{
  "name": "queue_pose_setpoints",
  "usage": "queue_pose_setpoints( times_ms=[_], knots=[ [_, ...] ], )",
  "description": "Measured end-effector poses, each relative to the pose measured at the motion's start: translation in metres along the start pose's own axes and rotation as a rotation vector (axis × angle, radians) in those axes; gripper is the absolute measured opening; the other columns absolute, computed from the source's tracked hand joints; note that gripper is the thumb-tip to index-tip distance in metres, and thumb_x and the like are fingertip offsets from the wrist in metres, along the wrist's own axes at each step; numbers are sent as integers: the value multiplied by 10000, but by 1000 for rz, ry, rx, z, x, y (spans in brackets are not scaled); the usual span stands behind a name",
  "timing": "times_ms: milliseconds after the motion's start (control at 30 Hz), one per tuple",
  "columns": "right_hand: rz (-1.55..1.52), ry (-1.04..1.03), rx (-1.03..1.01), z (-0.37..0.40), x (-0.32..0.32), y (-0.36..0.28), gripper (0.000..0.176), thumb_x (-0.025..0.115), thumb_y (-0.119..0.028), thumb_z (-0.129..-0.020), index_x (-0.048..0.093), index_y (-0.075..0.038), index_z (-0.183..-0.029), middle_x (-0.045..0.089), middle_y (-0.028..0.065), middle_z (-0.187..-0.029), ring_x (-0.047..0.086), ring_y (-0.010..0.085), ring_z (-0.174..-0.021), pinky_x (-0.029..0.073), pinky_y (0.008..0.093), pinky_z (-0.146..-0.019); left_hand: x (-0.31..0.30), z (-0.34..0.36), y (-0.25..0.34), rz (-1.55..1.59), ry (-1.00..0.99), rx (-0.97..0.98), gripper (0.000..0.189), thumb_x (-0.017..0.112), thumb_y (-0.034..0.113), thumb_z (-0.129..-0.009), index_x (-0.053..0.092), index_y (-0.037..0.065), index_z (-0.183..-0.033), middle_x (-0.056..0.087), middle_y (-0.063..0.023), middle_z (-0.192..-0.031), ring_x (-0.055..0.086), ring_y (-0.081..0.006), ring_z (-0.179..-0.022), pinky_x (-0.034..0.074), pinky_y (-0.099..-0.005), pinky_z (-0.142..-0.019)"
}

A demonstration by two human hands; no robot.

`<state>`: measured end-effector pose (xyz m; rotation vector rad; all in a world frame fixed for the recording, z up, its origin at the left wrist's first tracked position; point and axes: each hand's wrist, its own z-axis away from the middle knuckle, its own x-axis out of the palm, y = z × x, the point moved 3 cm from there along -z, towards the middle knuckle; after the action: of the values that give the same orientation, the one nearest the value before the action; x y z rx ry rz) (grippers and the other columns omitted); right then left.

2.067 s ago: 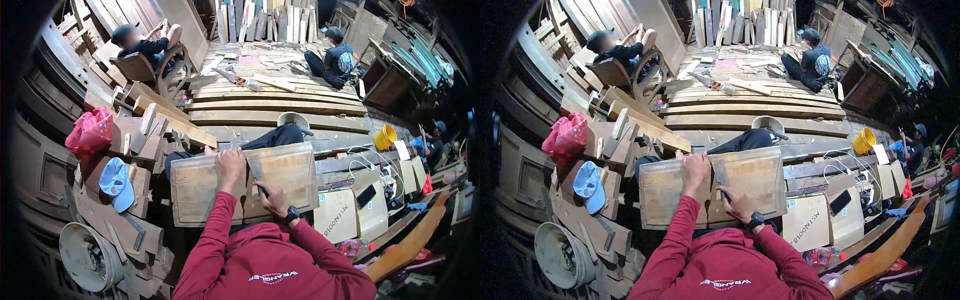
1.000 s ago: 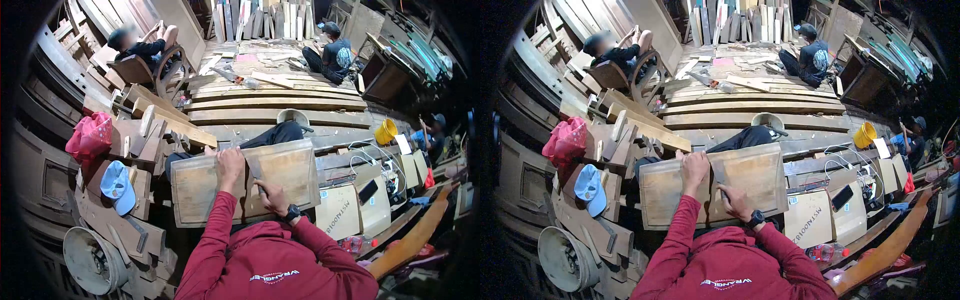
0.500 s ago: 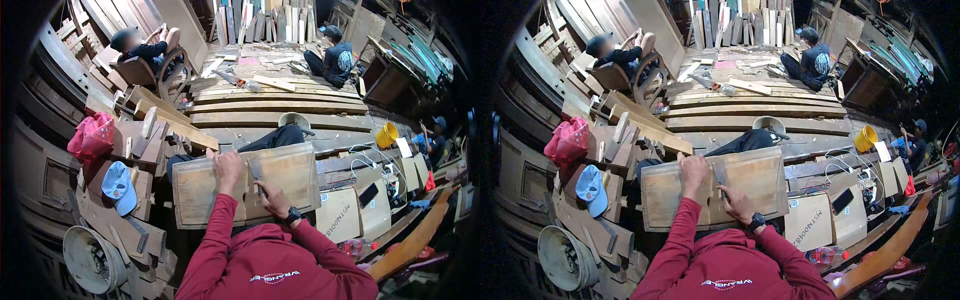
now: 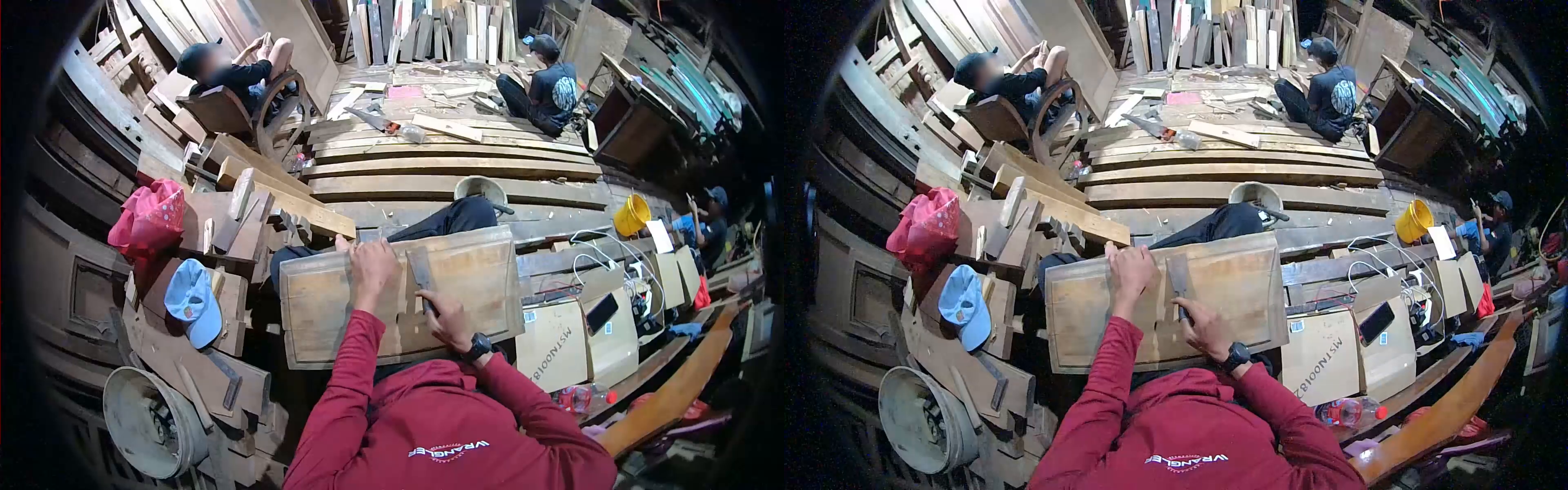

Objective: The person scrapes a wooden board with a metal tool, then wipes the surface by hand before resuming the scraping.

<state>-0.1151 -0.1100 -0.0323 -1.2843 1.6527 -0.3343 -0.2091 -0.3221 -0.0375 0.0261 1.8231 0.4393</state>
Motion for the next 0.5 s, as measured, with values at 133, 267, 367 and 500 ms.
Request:
queue_pose_setpoints(
  times_ms=[133,267,367,500],
  knots=[
    [-100,-61,2,10,-12,5,379,586,-18,-837,672,-69,-1203,713,187,-987,695,358,-851,554,414,-745,-4,-3,3,-44,-4,9,466,454,309,-1015,781,-3,-899,756,-211,-958,700,-378,-998,421,-520,-1045],
    [-30,-27,-65,2,0,5,388,585,-19,-815,672,-66,-1190,700,193,-959,678,370,-806,544,416,-716,-1,-2,1,-2,-42,-37,461,452,308,-1018,778,0,-912,758,-204,-988,694,-372,-1029,410,-519,-1060],
    [-87,-43,-84,12,-10,8,374,602,-35,-816,672,-63,-1183,701,187,-953,689,362,-805,550,417,-699,0,-5,2,-37,-1,-6,466,450,311,-1021,776,-2,-907,757,-207,-991,693,-371,-1028,408,-519,-1062],
    [-45,-66,-69,7,-5,-5,360,624,-70,-798,669,-59,-1155,688,178,-897,688,361,-790,554,425,-686,9,-2,-4,-20,-21,-21,469,454,311,-1021,775,-8,-901,756,-209,-979,697,-361,-1017,411,-510,-1057]
  ],
)
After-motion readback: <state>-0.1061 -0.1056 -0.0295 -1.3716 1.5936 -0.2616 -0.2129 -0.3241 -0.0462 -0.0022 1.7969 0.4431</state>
